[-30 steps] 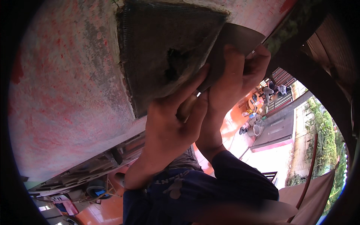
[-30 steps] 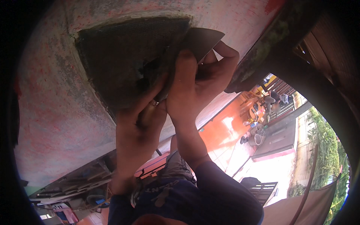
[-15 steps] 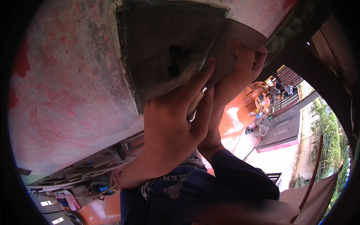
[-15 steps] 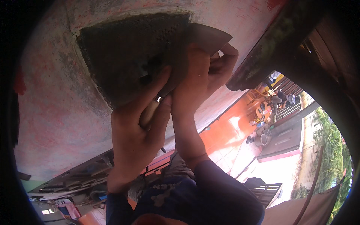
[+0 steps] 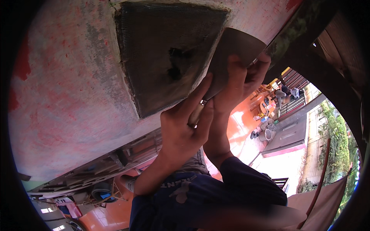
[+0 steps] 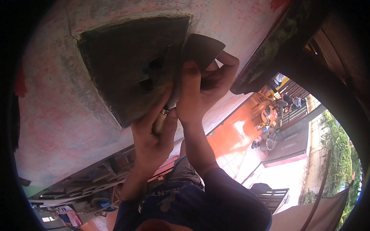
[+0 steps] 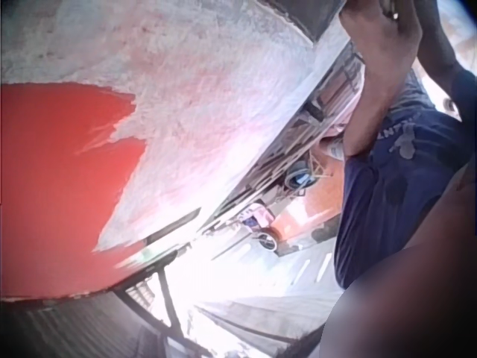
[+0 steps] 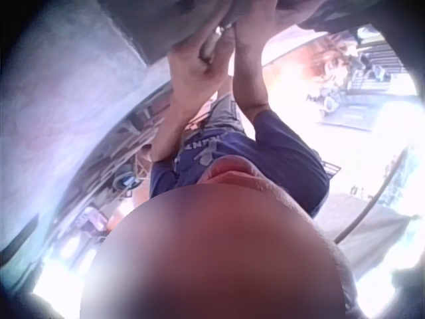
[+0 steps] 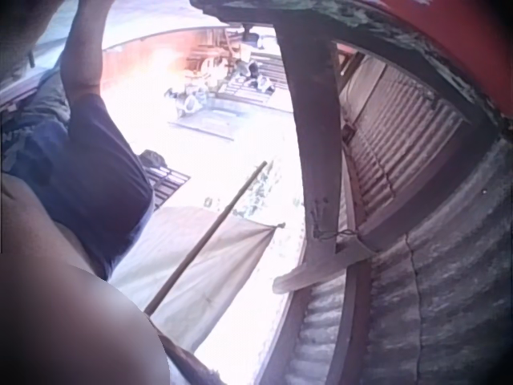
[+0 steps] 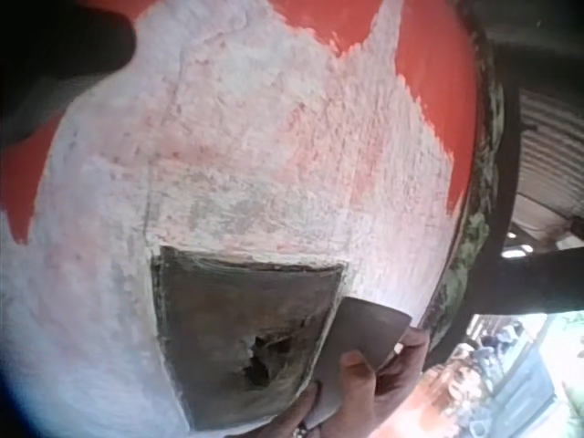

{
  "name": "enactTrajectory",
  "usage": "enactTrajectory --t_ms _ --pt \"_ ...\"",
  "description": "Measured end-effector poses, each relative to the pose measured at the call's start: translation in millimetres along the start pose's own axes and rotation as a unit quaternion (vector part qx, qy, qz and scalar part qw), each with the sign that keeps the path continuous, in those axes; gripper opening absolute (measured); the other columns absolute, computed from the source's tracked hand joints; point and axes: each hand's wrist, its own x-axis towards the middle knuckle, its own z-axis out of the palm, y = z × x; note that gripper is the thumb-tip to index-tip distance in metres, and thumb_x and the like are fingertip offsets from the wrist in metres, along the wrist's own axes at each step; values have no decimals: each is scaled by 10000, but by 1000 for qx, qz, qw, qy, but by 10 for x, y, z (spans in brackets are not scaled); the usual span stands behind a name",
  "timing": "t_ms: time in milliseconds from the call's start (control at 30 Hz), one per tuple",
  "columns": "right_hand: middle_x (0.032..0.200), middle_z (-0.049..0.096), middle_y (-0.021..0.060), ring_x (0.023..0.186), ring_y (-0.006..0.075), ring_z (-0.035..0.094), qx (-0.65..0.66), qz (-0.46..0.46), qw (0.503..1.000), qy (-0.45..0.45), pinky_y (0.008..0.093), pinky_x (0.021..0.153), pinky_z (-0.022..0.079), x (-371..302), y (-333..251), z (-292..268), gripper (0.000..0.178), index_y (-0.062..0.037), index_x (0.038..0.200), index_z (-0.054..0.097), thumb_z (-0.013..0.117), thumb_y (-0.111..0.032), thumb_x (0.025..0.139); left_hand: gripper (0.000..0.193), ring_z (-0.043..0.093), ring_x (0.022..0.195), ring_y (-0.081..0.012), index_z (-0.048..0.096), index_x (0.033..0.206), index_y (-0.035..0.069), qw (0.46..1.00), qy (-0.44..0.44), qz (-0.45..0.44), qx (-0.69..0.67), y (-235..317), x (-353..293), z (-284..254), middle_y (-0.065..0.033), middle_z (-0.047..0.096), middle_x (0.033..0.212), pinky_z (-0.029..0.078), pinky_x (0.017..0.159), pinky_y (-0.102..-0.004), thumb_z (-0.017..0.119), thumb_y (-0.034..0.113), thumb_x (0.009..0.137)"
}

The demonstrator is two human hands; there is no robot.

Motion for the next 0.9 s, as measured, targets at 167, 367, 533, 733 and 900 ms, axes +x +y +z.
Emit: enactTrajectory --t_ms 167,367,533,733,900 --pt "960 701 148 852 109 610 -46 15 999 0 226 772 462 21 -17 50 377 0 1199 369 604 10 904 397 669 1071 -240 627 1306 -4 997 -21 -65 -31 -2 48 -36 -219 702 1132 467 961 -328 622 45 911" --pt "956 695 164 843 105 608 -49 0 999 17 221 762 464 59 -24 105 374 5 1199 369 589 21 897 406 672 1093 -225 622 1309 -6 998 -18 -28 -54 -30 103 -59 -221 706 1151 464 968 -312 611 30 905" --pt "937 683 152 824 93 595 -59 -5 998 7 209 743 454 37 -16 172 371 11 1195 369 574 40 887 416 660 1124 -272 618 1307 -11 996 -16 -42 -76 -50 93 -101 -242 688 1173 465 987 -336 602 24 893" --pt "863 659 120 765 73 557 -76 -3 997 4 190 711 423 40 -41 230 370 20 1179 380 546 80 854 442 640 1176 -354 621 1303 -4 986 -29 -72 -147 -87 102 -123 -267 656 1204 446 1026 -365 589 -1 862" --pt "828 650 115 735 69 545 -85 0 996 11 185 698 415 54 -62 275 365 26 1162 387 531 94 834 454 615 1212 -337 612 1315 -6 980 -42 -84 -175 -79 114 -144 -258 640 1240 416 1058 -363 586 -10 862"
